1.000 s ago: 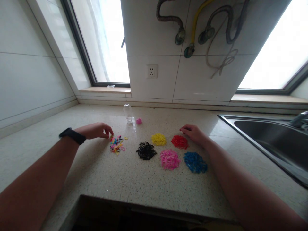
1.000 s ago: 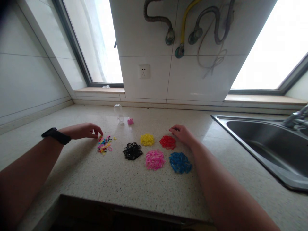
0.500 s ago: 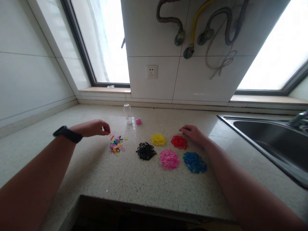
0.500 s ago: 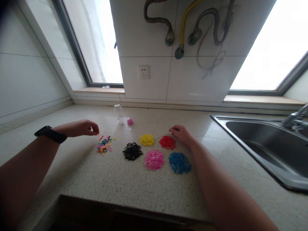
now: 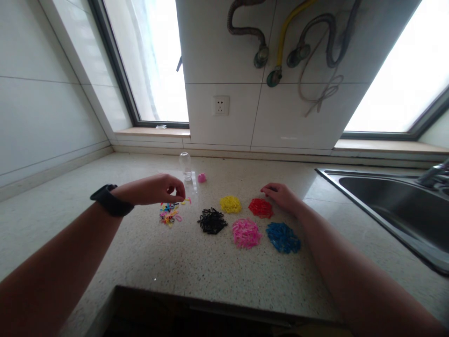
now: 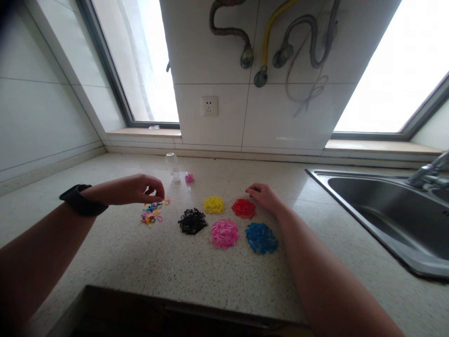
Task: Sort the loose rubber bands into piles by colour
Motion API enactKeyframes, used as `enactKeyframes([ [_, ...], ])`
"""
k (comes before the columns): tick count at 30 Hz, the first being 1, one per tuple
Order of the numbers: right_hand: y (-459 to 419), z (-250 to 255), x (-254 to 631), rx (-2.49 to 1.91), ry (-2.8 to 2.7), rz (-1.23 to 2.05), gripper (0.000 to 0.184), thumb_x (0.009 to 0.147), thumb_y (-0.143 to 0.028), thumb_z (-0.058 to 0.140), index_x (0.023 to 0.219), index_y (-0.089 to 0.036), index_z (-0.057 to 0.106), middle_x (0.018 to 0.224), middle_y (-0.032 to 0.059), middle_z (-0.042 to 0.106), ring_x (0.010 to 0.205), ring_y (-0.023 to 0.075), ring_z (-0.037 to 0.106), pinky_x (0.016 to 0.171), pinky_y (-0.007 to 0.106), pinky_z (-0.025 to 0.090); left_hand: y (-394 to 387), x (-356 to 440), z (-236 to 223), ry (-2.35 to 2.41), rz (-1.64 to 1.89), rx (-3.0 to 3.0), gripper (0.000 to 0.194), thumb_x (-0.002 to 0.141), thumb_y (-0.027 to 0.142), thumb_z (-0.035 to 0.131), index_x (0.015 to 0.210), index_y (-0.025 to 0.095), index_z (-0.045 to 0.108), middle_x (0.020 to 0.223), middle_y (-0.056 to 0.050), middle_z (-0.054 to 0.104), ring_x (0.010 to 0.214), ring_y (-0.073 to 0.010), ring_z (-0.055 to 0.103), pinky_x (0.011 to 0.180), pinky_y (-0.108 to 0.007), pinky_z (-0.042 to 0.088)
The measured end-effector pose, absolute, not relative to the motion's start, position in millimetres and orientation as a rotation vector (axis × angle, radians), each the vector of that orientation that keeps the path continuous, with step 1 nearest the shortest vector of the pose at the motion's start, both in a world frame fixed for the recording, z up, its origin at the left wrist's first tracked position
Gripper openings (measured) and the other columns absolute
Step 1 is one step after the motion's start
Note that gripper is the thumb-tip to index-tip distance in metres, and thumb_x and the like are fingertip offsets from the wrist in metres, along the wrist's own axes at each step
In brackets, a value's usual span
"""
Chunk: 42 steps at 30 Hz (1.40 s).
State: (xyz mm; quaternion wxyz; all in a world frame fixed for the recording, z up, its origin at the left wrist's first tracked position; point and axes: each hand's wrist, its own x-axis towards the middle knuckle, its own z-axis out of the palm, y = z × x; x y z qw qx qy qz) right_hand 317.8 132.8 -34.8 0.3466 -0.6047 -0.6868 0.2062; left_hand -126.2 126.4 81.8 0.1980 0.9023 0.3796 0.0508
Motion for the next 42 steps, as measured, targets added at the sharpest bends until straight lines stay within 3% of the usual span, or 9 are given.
enactKeyframes([
  [4,133,-35,317,-1.572,-1.774,0.541,0.033,0.082,-0.04,0.056,0.092,-0.015,0.075,0.079,0.0061,0.073,0.072,0.0184,0.062,0.067,0.03,0.045,111,-98,73,0.828,0.3,2.322,0.027,0.088,0.043,0.064,0.093,0.017,0.071,0.073,0.0,0.06,0.064,-0.0102,0.047,0.058,-0.023,0.037],
  [11,134,-37,319,-1.564,-1.788,0.55,0.034,0.083,-0.041,0.056,0.095,-0.015,0.075,0.079,0.0058,0.072,0.071,0.0176,0.06,0.067,0.03,0.044,104,-75,52,0.649,0.344,2.085,0.024,0.087,0.038,0.068,0.096,0.016,0.07,0.082,-0.002,0.065,0.073,-0.0111,0.054,0.065,-0.023,0.043],
  [29,131,-33,316,-1.578,-1.782,0.537,0.033,0.083,-0.04,0.057,0.093,-0.015,0.076,0.08,0.0069,0.073,0.073,0.0191,0.062,0.071,0.031,0.047,76,-52,62,0.541,0.422,1.795,0.018,0.085,0.032,0.071,0.086,0.015,0.066,0.079,-0.001,0.063,0.07,-0.0096,0.053,0.066,-0.023,0.044],
  [42,133,-34,315,-1.569,-1.786,0.537,0.032,0.082,-0.039,0.056,0.092,-0.015,0.076,0.08,0.0067,0.074,0.074,0.0194,0.063,0.07,0.031,0.047,61,-40,52,0.481,0.5,1.52,0.023,0.087,0.035,0.07,0.088,0.013,0.066,0.074,-0.001,0.059,0.057,-0.0063,0.041,0.049,-0.02,0.025],
])
